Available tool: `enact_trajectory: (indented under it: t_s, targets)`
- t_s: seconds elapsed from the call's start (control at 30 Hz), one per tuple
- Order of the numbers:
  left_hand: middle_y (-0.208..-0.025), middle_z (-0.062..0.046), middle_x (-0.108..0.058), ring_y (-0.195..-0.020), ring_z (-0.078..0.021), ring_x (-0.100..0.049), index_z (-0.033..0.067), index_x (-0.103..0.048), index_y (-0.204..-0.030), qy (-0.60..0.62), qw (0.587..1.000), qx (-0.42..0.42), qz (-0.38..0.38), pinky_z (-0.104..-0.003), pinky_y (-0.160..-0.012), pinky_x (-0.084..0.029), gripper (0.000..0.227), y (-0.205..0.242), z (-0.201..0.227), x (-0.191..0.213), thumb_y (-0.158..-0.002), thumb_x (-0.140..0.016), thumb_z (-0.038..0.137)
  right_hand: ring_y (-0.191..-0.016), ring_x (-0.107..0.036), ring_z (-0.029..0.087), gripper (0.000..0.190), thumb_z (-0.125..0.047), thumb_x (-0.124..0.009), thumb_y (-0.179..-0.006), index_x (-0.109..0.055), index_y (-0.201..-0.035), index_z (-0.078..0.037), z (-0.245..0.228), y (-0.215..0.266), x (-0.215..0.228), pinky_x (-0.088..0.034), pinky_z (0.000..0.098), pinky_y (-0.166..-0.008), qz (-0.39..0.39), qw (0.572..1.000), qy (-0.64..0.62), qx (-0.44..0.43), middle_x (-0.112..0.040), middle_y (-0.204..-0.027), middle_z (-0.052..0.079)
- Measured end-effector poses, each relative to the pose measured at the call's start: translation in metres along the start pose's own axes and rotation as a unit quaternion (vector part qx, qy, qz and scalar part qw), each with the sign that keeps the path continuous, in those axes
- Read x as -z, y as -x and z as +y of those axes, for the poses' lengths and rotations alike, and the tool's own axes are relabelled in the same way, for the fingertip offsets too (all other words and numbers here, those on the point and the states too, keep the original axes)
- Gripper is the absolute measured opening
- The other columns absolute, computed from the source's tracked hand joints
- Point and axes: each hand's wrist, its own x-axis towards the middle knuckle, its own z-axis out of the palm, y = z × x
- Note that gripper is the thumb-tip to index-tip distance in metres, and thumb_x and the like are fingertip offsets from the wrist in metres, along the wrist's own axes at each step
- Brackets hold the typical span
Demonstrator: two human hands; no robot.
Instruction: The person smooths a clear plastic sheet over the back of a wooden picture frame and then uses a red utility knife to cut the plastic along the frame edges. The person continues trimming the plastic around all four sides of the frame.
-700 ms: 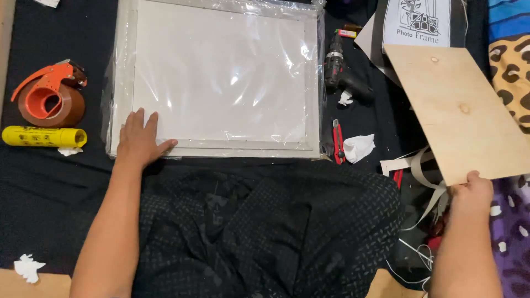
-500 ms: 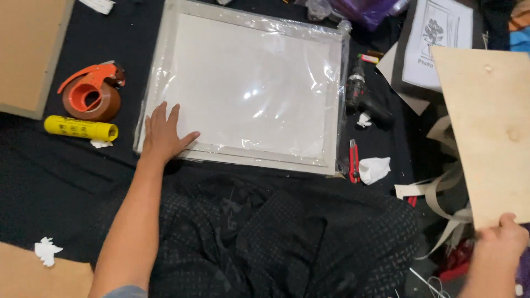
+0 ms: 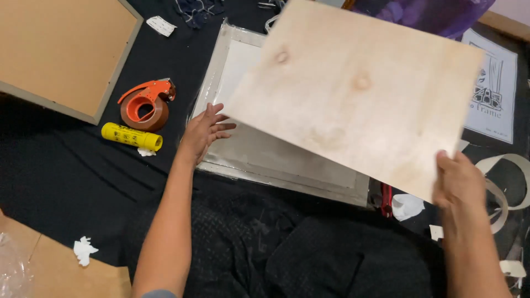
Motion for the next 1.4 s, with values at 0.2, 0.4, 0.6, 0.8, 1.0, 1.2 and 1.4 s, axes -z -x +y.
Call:
enact_trajectory:
  t_s: [0.2,0.4,0.6,0.8,1.0,1.2,1.4]
  targets:
    - [-0.112,-0.017,-0.069,-0.091,-0.0304,-0.074,-0.0023,-0.064,-0.131,-0.066,0.99,0.061,0.112,-0.035,-0.065,-0.065,0.059,0.003,0.029,0.032,-0.092,-0.081,0.038,-0.084,-0.073,0.029,0.027,-0.019,-0.069,-0.103,-0.07,-0.129,-0.013,-0.022,-0.014,-0.146,-0.062,0.0403,-0.061,-0.067,0.935,-0.342,-0.062,-0.068,-0.094,0.018]
    - [-0.086,-0.005,-0.072,-0.078,-0.0149,-0.063,0.017,-0.081,-0.101,-0.295,0.94,0.043,0.169,-0.034,-0.056,-0.049,0.05,-0.07,-0.047,0.122,-0.09,-0.079,0.066,-0.103,-0.07,0.032,0.035,-0.016,-0.068,-0.102,-0.067,-0.137,-0.011,-0.012,-0.001,-0.166,-0.059,0.0487,-0.083,-0.069,0.933,-0.343,-0.079,-0.068,-0.113,0.023]
    - [-0.081,-0.014,-0.073,-0.072,-0.0193,-0.064,0.0046,-0.079,-0.098,-0.341,0.922,0.091,0.157,-0.038,-0.047,-0.05,0.048,-0.08,-0.065,0.133,-0.087,-0.084,0.051,-0.111,-0.065,0.032,0.043,-0.01,-0.066,-0.1,-0.062,-0.144,-0.01,-0.063,0.035,-0.156,-0.057,0.0482,-0.088,-0.069,0.932,-0.346,-0.083,-0.064,-0.125,0.023]
    - [-0.085,-0.021,-0.072,-0.075,-0.025,-0.065,-0.0055,-0.077,-0.105,-0.372,0.911,0.127,0.124,-0.041,-0.048,-0.05,0.053,-0.074,-0.055,0.126,-0.086,-0.081,0.044,-0.114,-0.064,0.034,0.045,-0.009,-0.066,-0.1,-0.062,-0.144,-0.014,-0.037,0.021,-0.17,-0.055,0.0499,-0.092,-0.068,0.938,-0.327,-0.092,-0.062,-0.129,0.024]
    - [-0.08,-0.021,-0.072,-0.065,-0.0249,-0.066,-0.0057,-0.078,-0.101,-0.371,0.911,0.137,0.118,-0.035,-0.045,-0.049,0.047,-0.058,-0.031,0.104,-0.088,-0.079,0.04,-0.111,-0.065,0.032,0.045,-0.011,-0.067,-0.099,-0.063,-0.143,-0.014,-0.041,0.02,-0.175,-0.056,0.0487,-0.089,-0.07,0.931,-0.34,-0.112,-0.063,-0.128,0.024]
    - [-0.081,-0.024,-0.072,-0.062,-0.0278,-0.067,-0.0042,-0.078,-0.101,-0.378,0.907,0.129,0.137,-0.039,-0.042,-0.049,0.05,-0.08,-0.06,0.128,-0.087,-0.082,0.044,-0.107,-0.068,0.033,0.047,-0.011,-0.071,-0.094,-0.066,-0.14,-0.014,-0.053,0.011,-0.187,-0.057,0.0476,-0.085,-0.054,0.927,-0.35,-0.126,-0.065,-0.123,0.024]
    - [-0.08,-0.024,-0.071,-0.064,-0.0279,-0.067,-0.004,-0.079,-0.102,-0.401,0.899,0.11,0.134,-0.039,-0.041,-0.049,0.049,-0.084,-0.073,0.141,-0.09,-0.082,0.044,-0.114,-0.068,0.029,0.045,-0.023,-0.074,-0.093,-0.07,-0.137,-0.031,-0.006,-0.013,-0.205,-0.056,0.0455,-0.093,-0.074,0.945,-0.274,-0.165,-0.07,-0.126,0.015]
